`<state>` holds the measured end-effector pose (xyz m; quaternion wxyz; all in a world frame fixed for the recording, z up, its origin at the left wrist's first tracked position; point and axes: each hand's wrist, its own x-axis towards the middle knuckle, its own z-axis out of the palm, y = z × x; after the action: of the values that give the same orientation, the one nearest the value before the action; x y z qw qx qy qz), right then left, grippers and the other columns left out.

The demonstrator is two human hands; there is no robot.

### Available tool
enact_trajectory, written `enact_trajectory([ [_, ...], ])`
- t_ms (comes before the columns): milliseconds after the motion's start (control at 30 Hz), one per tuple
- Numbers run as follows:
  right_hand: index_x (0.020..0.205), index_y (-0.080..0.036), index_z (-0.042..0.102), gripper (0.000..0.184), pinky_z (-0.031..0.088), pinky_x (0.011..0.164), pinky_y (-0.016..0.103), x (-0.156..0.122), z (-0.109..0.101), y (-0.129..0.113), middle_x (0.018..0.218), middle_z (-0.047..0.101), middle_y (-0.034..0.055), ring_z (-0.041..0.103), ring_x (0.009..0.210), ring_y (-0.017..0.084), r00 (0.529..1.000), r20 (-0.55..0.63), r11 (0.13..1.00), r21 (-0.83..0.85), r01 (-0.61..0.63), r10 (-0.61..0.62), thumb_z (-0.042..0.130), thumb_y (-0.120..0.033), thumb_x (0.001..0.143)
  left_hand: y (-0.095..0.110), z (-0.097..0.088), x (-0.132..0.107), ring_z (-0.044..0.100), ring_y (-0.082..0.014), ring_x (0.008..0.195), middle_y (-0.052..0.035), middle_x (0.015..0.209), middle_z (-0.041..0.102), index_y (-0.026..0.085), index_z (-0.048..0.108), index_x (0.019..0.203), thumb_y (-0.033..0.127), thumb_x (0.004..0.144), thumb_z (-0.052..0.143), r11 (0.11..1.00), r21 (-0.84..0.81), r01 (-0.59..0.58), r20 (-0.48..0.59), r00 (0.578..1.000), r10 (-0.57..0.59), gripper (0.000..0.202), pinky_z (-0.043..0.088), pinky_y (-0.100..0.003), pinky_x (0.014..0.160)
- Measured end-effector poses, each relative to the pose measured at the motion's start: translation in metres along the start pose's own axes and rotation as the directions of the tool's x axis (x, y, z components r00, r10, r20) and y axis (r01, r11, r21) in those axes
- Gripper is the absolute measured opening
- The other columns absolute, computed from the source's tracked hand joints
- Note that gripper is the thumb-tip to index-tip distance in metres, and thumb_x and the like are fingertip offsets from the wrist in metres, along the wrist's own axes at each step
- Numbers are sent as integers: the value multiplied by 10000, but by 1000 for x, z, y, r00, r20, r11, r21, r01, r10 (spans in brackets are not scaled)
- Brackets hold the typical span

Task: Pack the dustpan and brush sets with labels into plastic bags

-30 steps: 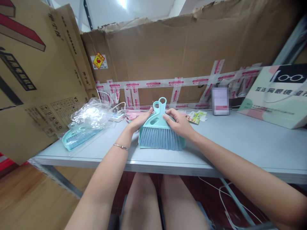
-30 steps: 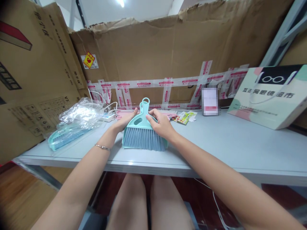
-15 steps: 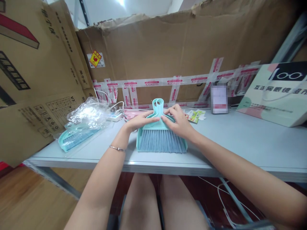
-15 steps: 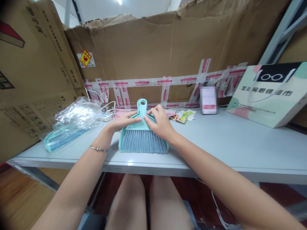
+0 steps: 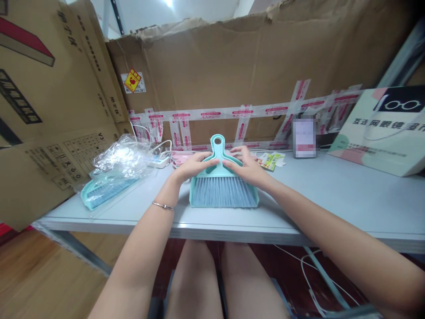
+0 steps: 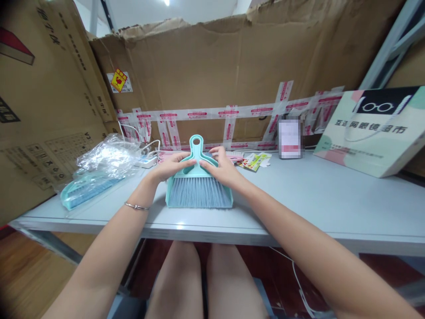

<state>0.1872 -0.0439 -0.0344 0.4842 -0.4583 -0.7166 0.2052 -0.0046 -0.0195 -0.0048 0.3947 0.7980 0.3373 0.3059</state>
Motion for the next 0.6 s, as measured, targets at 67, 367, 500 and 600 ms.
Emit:
enact_trajectory([
  [67,976,-188,548,295,434,839,381,2,1,2,995,622,62,569,947,216,992,122,999,-15,-30,32,525,-438,821,-1,1,0,570,-179,932,-38,1000,656,177,656,1005,428,798,531,1000,12,0,-2,1000,0,348,428,-296,835],
  [367,964,-175,644,236,422,866,380,-1,7,3,1002,665,65,589,938,222,989,145,999,-34,17,-12,514,-332,844,0,4,2,503,-137,648,-14,666,582,138,631,717,481,791,500,980,194,38,-61,998,-26,374,385,-247,609],
  [500,972,-188,640,220,421,877,380,-2,9,4,1029,663,58,585,970,225,991,136,1000,-21,-8,11,529,-324,839,1,5,2,488,-129,621,-6,630,561,142,612,695,467,783,514,980,199,28,-58,998,-17,351,370,-242,587],
  [600,967,-193,639,213,407,905,392,0,9,5,1060,655,54,572,1012,229,990,138,999,7,-42,41,550,-325,825,1,6,2,486,-125,614,-3,632,560,144,610,701,468,770,532,985,170,37,-61,998,-27,341,364,-239,580],
])
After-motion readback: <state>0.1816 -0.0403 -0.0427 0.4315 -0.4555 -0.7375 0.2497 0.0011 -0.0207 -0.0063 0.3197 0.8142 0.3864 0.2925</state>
